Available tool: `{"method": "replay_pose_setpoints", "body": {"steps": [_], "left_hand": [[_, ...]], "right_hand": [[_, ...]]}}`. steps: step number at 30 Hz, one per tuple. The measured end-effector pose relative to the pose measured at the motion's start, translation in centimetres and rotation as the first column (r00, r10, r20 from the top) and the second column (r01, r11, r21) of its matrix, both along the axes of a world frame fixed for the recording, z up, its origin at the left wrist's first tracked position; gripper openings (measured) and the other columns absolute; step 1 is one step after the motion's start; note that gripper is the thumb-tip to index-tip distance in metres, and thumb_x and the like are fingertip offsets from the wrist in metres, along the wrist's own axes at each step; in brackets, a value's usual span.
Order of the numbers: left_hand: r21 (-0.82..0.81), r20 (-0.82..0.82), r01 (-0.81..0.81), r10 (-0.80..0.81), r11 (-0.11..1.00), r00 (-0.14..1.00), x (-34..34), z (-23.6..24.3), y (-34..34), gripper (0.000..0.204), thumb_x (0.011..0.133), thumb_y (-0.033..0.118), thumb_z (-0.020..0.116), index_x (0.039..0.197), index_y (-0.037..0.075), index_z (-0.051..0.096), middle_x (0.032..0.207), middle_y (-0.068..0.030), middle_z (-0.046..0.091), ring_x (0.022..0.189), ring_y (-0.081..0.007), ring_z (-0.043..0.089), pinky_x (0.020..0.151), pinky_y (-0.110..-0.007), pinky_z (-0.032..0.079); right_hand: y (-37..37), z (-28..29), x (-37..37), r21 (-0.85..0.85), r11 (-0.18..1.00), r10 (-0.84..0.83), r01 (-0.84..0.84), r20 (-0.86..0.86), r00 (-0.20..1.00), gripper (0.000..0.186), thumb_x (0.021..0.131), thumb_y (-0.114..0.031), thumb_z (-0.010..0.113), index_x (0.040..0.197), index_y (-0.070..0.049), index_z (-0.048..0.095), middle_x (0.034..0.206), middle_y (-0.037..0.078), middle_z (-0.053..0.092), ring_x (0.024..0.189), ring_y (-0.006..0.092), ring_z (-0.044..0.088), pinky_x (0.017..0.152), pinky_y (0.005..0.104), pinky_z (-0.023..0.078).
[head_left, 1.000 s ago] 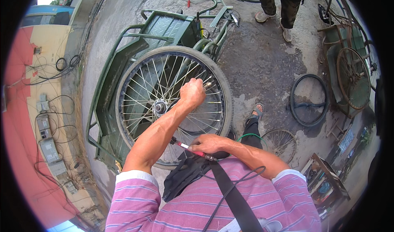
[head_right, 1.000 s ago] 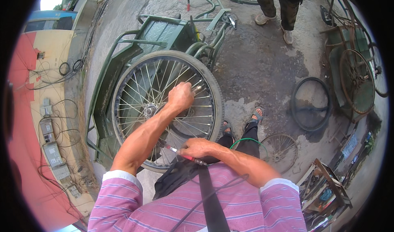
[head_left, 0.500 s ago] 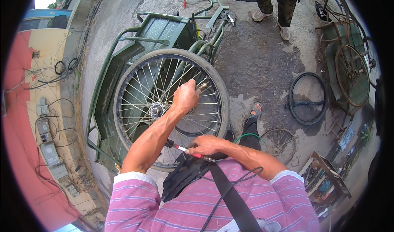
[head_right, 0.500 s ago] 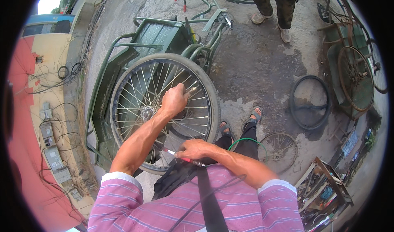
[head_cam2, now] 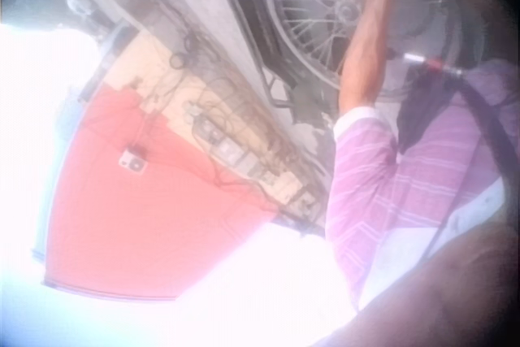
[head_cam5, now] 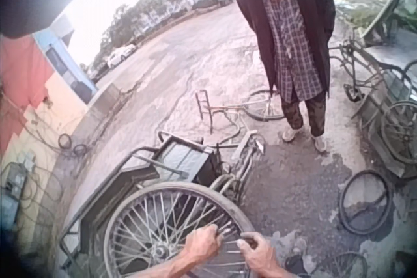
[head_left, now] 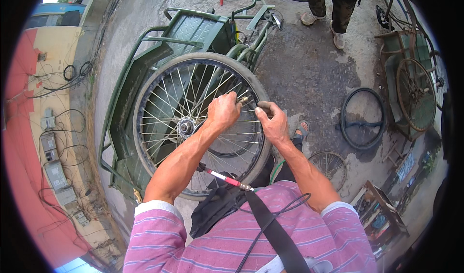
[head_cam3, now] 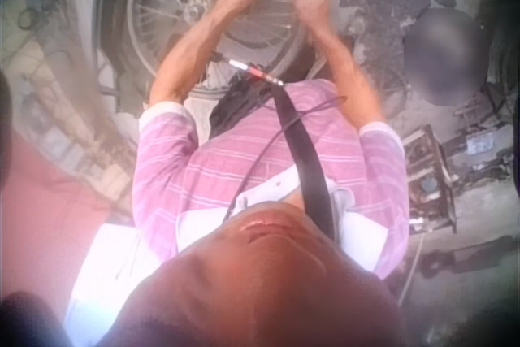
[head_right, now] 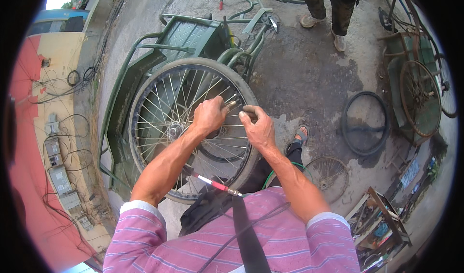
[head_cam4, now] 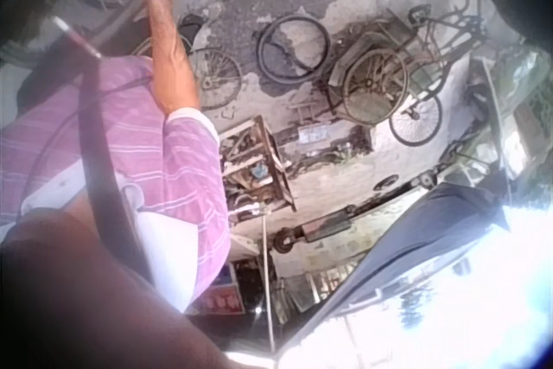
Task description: The person inflates a bicycle wheel using a hand pump, then uses a metal rod to pry the tire off the rim. They remove the inner tube and inspect it, then receive a small white item from another person.
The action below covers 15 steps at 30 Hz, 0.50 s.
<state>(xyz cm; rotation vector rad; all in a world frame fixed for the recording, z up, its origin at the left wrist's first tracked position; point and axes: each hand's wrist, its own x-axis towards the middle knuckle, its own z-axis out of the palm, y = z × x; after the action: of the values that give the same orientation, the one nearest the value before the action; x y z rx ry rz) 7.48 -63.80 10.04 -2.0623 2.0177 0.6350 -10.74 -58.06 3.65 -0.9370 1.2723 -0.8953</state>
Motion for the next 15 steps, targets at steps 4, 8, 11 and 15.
{"method": "replay_pose_setpoints", "body": {"steps": [4, 8, 11, 15], "left_hand": [[0.031, 0.017, 0.026, -0.026, 0.999, 1.0, -0.8, 0.4, -0.9, 0.026, 0.089, 0.027, 0.072, 0.1, 0.003, 0.072, 0.096, -0.0242, 0.074, 0.096, -0.0447, 0.071, 0.085, -0.054, 0.055], [0.048, -0.02, -0.065, 0.067, 0.997, 0.998, -0.3, 0.5, -0.8, 0.027, 0.089, 0.028, 0.072, 0.1, 0.004, 0.073, 0.096, -0.0234, 0.075, 0.096, -0.0435, 0.071, 0.085, -0.053, 0.055], [0.057, -0.006, -0.074, 0.075, 0.996, 0.997, -0.4, 0.3, -0.9, 0.027, 0.089, 0.029, 0.073, 0.1, 0.004, 0.073, 0.096, -0.0233, 0.075, 0.096, -0.0428, 0.072, 0.085, -0.052, 0.055], [0.054, -0.004, -0.075, 0.076, 0.996, 0.997, -0.8, 0.5, -0.8, 0.028, 0.089, 0.03, 0.073, 0.102, 0.004, 0.073, 0.095, -0.024, 0.075, 0.095, -0.0435, 0.072, 0.086, -0.052, 0.055]], "right_hand": [[-3.7, -10.2, 0.7, -0.119, 0.985, -0.168, 0.126, -0.472, 0.865, 0.052, 0.097, -0.044, 0.071, 0.118, 0.003, 0.07, 0.101, 0.015, 0.075, 0.092, 0.0287, 0.073, 0.085, 0.0391, 0.059], [-6.0, -9.8, -0.3, 0.483, 0.814, -0.085, -0.324, 0.65, 0.755, 0.049, 0.096, -0.052, 0.073, 0.11, -0.005, 0.073, 0.09, 0.007, 0.075, 0.074, 0.018, 0.071, 0.065, 0.0336, 0.06], [-8.4, -10.0, -0.2, 0.451, 0.815, -0.116, -0.364, 0.742, 0.66, 0.048, 0.096, -0.051, 0.074, 0.108, -0.005, 0.073, 0.088, 0.006, 0.074, 0.072, 0.0175, 0.07, 0.066, 0.0324, 0.061], [-10.7, -9.0, 0.1, 0.417, 0.755, 0.09, -0.505, 0.698, 0.711, 0.045, 0.095, -0.051, 0.075, 0.105, -0.007, 0.073, 0.088, 0.005, 0.073, 0.068, 0.0153, 0.069, 0.062, 0.0305, 0.061]]}}
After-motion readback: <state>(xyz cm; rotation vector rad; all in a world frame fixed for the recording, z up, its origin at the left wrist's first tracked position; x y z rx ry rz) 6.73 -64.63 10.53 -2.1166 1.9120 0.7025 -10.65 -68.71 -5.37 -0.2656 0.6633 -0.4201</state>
